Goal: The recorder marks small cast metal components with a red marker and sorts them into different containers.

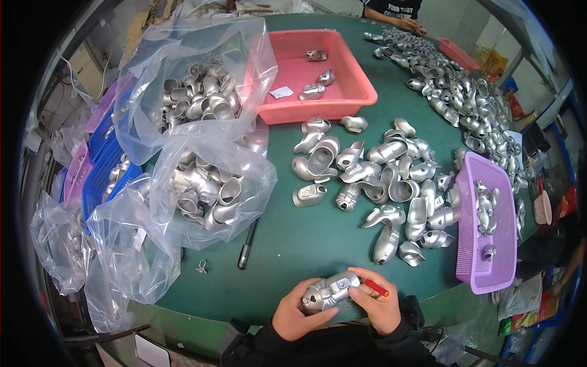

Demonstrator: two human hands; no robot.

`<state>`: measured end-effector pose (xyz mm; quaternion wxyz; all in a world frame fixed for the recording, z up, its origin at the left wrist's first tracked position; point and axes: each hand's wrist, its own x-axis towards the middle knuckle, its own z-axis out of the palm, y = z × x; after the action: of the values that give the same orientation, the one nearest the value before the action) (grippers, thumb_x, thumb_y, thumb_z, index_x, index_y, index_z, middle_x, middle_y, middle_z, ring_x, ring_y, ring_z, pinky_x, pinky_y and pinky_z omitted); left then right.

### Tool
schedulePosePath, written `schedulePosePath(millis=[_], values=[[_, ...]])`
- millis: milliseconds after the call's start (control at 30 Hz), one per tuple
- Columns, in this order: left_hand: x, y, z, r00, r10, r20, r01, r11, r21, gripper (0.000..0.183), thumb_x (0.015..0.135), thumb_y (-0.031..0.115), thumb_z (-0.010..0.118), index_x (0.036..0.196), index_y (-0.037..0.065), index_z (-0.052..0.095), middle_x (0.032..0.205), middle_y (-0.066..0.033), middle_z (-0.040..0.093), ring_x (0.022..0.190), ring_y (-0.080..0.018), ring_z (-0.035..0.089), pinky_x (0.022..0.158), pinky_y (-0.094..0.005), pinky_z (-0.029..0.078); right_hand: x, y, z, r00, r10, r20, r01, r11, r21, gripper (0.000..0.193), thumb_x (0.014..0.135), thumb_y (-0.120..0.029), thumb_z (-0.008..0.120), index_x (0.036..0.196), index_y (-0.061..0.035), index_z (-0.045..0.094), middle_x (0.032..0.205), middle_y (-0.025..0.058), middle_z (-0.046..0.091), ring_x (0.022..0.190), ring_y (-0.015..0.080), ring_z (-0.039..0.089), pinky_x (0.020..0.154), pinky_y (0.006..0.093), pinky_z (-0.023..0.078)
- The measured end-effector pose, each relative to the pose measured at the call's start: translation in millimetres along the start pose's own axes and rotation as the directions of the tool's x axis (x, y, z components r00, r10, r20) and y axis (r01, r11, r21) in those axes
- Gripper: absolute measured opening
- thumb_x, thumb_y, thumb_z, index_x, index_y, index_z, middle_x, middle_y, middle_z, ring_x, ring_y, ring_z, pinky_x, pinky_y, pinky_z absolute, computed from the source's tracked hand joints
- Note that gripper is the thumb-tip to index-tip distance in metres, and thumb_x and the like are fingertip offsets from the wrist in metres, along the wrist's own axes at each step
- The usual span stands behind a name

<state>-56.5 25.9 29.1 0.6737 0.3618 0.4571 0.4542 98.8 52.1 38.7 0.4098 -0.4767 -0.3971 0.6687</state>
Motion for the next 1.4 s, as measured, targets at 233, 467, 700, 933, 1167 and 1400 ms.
schedulePosePath(millis=[233, 467, 700, 933, 1167, 1400], values=[[-2.2, 3.2, -0.3, 0.996, 0.013, -0.086, 0.001, 0.986, 0.164, 0.046, 0.062, 0.013, 0.068, 0.098, -0.004, 0.045, 0.084, -0.0079, 0.054, 0.075, -0.0101, 0.052, 0.065, -0.0211, 0.043, 0.9, 0.6, -0.2, 0.998, 0.069, -0.002, -0.069, 0.997, 0.038, 0.030, 0.074, -0.001, 0.054, 0.102, 0.0017, 0.047, 0.061, -0.0069, 0.041, 0.055, 0.0000, 0.032, 0.050, 0.0139, 0.027], [-6.9, 3.4, -4.6, 0.968, 0.216, -0.128, -0.130, 0.866, 0.482, 0.053, 0.053, 0.021, 0.074, 0.093, -0.003, 0.049, 0.074, -0.0112, 0.058, 0.067, -0.0151, 0.058, 0.058, -0.0240, 0.046, -0.6, -1.4, 0.6, 0.997, 0.055, 0.048, -0.051, 0.995, -0.081, 0.029, 0.075, -0.002, 0.052, 0.103, 0.0028, 0.046, 0.072, 0.0021, 0.053, 0.064, 0.0042, 0.046, 0.058, 0.0170, 0.037], [-8.3, 5.4, -0.6, 0.965, 0.235, -0.117, -0.144, 0.848, 0.511, 0.055, 0.054, 0.022, 0.074, 0.096, -0.002, 0.047, 0.077, -0.0114, 0.057, 0.068, -0.0155, 0.058, 0.060, -0.0247, 0.046, -0.9, 5.6, -4.6, 0.992, 0.098, 0.085, -0.096, 0.995, -0.028, 0.030, 0.076, -0.005, 0.052, 0.104, 0.0028, 0.045, 0.078, 0.0067, 0.056, 0.071, 0.0084, 0.051, 0.061, 0.0192, 0.039], [-8.5, -2.2, -1.5, 0.993, 0.119, 0.017, -0.120, 0.989, 0.085, 0.053, 0.065, 0.003, 0.064, 0.109, 0.000, 0.036, 0.099, -0.0087, 0.046, 0.089, -0.0133, 0.048, 0.072, -0.0237, 0.041, -8.0, -3.4, -4.3, 0.997, -0.002, 0.080, 0.002, 1.000, -0.002, 0.024, 0.075, -0.004, 0.053, 0.097, 0.0032, 0.047, 0.073, 0.0080, 0.058, 0.069, 0.0094, 0.053, 0.062, 0.0203, 0.041], [-11.9, -5.0, -3.6, 0.997, 0.039, 0.064, -0.032, 0.993, -0.113, 0.050, 0.065, 0.000, 0.063, 0.108, 0.000, 0.038, 0.101, -0.0079, 0.044, 0.089, -0.0124, 0.046, 0.072, -0.0237, 0.040, -10.9, -0.6, -6.4, 0.991, -0.080, 0.111, 0.089, 0.993, -0.079, 0.022, 0.076, -0.004, 0.052, 0.095, 0.0026, 0.046, 0.072, 0.0100, 0.059, 0.066, 0.0108, 0.055, 0.061, 0.0209, 0.043], [-11.3, -10.3, -6.0, 0.932, 0.363, 0.021, -0.338, 0.843, 0.418, 0.053, 0.058, -0.006, 0.065, 0.105, -0.001, 0.040, 0.096, -0.0118, 0.045, 0.088, -0.0177, 0.048, 0.072, -0.0277, 0.041, -4.1, -4.7, -4.8, 0.982, 0.055, 0.182, -0.066, 0.996, 0.055, 0.021, 0.081, -0.008, 0.044, 0.100, 0.0017, 0.043, 0.088, 0.0150, 0.055, 0.070, 0.0117, 0.053, 0.054, 0.0219, 0.042]])
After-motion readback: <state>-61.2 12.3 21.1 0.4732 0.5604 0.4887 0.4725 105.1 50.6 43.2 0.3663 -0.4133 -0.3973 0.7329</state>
